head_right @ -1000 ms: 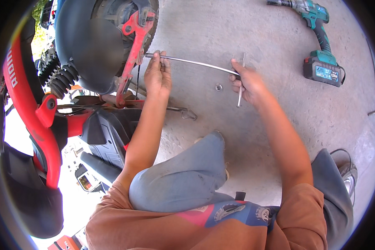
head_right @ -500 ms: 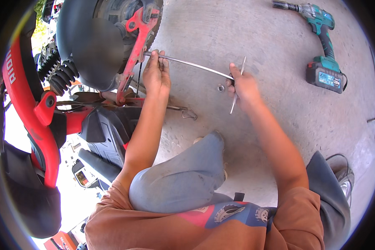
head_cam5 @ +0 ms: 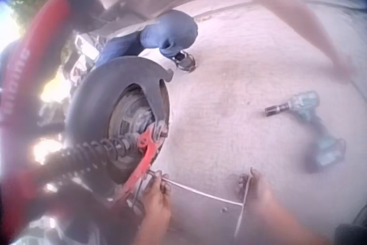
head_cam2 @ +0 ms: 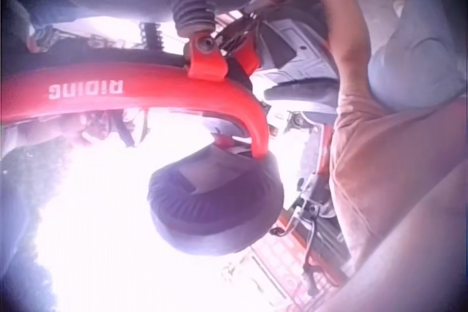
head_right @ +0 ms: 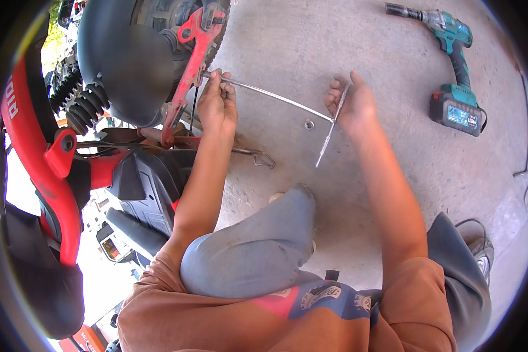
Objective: The person kneels beside a red scooter and uses a T-handle wrench to loosen a bolt on the rear wheel assembly. He then stands, walks to a cluttered tool cart, selects a screwdriver and other tools, and returns to the scooter to continue working on the same area with the screwdriver.
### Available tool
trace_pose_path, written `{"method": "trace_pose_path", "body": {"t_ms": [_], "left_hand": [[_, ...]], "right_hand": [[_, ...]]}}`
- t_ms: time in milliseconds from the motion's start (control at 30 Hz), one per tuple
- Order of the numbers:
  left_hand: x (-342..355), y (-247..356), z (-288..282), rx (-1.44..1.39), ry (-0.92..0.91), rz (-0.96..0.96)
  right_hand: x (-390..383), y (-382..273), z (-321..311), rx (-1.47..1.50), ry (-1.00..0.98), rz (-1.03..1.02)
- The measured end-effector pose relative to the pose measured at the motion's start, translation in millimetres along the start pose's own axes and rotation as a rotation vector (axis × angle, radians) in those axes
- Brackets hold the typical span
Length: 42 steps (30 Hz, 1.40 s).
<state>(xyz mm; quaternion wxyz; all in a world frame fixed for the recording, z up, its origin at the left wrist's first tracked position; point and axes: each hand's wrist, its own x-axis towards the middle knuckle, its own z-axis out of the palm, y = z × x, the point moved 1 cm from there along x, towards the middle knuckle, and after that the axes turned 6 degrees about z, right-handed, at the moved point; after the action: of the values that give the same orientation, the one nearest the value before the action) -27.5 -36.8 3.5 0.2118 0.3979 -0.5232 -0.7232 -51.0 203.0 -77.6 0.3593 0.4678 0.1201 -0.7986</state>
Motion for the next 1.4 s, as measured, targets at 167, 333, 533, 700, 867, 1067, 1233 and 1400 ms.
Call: {"method": "trace_pose_path", "body": {"t_ms": [167, 333, 533, 700, 867, 1067, 1233, 1400], "left_hand": [[-1, 0, 0, 0.001, -0.001, -0.008], [-12, -4, 8, 0.078, 0.025, 0.003], [-107, -51, 20, 0.646, -0.685, -0.565], [-133, -90, 34, 1.029, -0.869, -0.208], [-129, -103, 40, 1.085, -0.853, -0.126], [-130, -103, 43, 1.152, -0.796, -0.060], [-132, -107, 47, 1.185, -0.773, 0.075], [-113, -116, 46, 1.452, -1.036, 0.456]], "right_hand": [[-4, 3, 12, -0.077, 0.062, -0.232], [-8, 8, 18, -0.178, 0.151, -0.324], [-5, -7, 30, -0.262, 0.191, -0.396], [-1, -2, 30, -0.257, 0.232, -0.371], [5, -3, 36, -0.240, 0.397, -0.155], [10, 0, 35, -0.324, 0.445, -0.211], [10, 0, 38, -0.377, 0.522, -0.315], [-10, 3, 57, -0.359, 0.752, -0.576]]}}
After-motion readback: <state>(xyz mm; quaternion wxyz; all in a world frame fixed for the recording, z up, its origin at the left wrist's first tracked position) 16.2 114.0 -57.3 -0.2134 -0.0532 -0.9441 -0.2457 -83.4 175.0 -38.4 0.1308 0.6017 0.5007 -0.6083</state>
